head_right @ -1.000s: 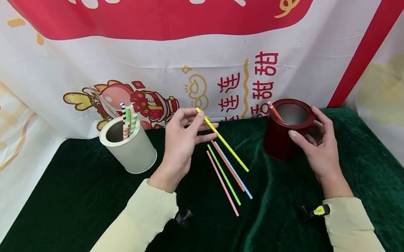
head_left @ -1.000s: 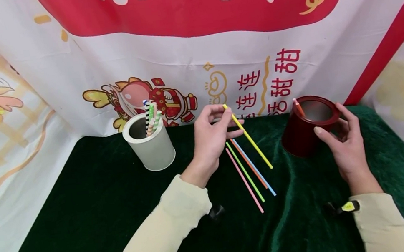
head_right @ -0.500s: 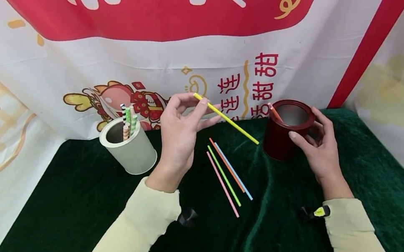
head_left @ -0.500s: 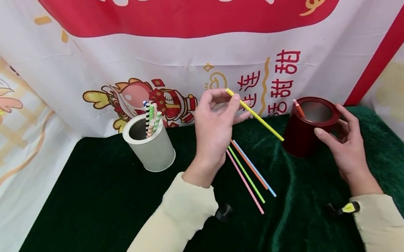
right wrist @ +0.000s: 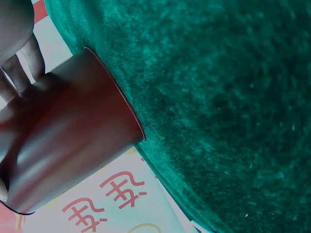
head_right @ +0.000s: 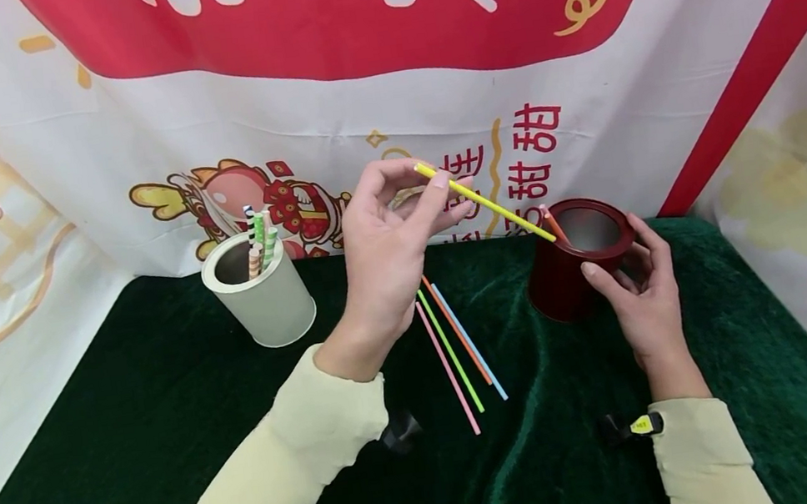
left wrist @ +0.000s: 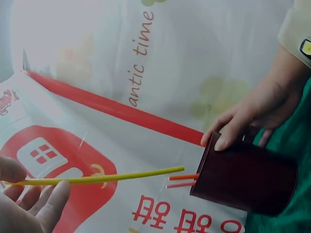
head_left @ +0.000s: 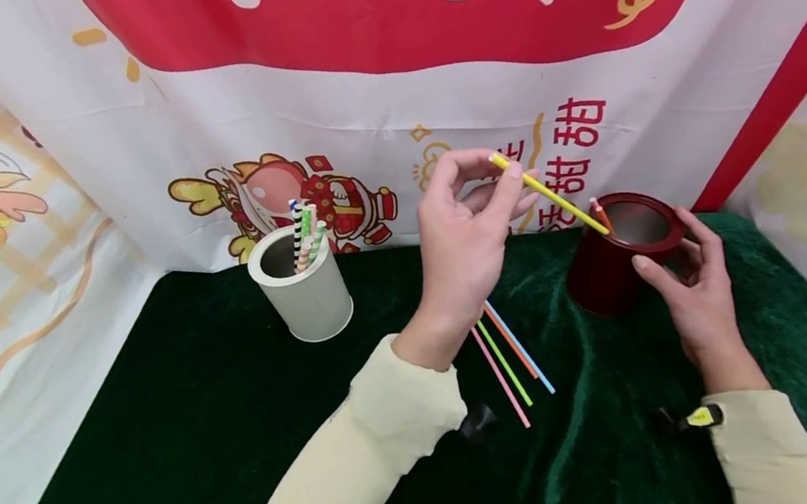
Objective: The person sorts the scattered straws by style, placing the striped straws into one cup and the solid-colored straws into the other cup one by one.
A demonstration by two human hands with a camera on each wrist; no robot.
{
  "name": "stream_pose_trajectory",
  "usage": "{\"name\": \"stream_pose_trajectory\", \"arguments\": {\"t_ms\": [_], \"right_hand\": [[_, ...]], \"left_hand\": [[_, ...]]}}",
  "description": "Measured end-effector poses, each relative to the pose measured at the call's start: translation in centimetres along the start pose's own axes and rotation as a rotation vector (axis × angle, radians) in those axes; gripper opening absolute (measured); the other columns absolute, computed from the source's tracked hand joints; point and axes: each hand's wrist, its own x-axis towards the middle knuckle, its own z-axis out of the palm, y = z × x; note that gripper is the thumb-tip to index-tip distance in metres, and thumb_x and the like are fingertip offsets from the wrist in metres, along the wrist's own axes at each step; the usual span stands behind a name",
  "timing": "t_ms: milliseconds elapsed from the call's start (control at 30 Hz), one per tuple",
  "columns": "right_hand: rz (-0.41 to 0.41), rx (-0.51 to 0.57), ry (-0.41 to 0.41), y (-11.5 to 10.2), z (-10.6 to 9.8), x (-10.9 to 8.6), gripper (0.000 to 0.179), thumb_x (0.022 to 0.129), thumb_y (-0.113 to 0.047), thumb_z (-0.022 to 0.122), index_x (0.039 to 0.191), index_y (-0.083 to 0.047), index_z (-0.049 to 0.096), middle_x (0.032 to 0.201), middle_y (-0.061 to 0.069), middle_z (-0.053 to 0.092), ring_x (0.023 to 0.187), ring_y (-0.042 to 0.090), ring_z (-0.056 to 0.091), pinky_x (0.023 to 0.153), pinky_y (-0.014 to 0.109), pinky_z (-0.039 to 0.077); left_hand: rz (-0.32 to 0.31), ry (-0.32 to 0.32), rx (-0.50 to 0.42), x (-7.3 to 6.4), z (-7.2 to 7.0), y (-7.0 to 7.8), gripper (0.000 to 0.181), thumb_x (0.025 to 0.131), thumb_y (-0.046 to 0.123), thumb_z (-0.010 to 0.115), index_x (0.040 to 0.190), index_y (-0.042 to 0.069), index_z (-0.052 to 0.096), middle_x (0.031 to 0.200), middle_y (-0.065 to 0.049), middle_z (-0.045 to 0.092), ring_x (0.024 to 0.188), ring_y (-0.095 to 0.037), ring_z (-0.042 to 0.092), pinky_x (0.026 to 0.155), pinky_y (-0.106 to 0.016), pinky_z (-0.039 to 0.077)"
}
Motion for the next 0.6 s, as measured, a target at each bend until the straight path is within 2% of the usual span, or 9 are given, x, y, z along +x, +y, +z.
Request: {"name": "stream_pose_trajectory", "arguments": {"t_ms": [133,267,600], "right_hand": [[0.0,0.012,-0.012,0.0,0.0,-0.1,0.081,0.099,-0.017,0.08,0.164,-0.038,0.037,0.168,-0.001,0.041,0.132,0.011,0.044,0.089,0.005,0.049],[-0.004,0.018,-0.017,0.0,-0.1,-0.1,0.081,0.099,-0.017,0.08,0.164,-0.038,0.036,0.167,-0.001,0.042,0.133,0.011,0.044,0.089,0.005,0.049],[-0.01,0.016,-0.005,0.1,-0.2,0.0,0.081,0.099,-0.016,0.08,0.164,-0.038,0.038,0.167,-0.001,0.043,0.131,0.01,0.045,0.089,0.005,0.049]], "left_hand": [[0.014,-0.038,0.013,0.1,0.7,-0.5,0.021,0.106,-0.001,0.063,0.126,-0.007,0.056,0.121,-0.017,0.062,0.116,-0.047,0.074,0.096,-0.044,0.064],[0.024,-0.044,0.039,0.4,1.3,-1.1,0.021,0.106,0.0,0.064,0.125,-0.006,0.058,0.122,-0.021,0.063,0.112,-0.043,0.075,0.097,-0.047,0.064],[-0.012,-0.039,0.088,0.9,2.2,-2.8,0.018,0.105,0.005,0.067,0.121,-0.002,0.063,0.12,-0.019,0.068,0.112,-0.032,0.078,0.093,-0.031,0.065]]}}
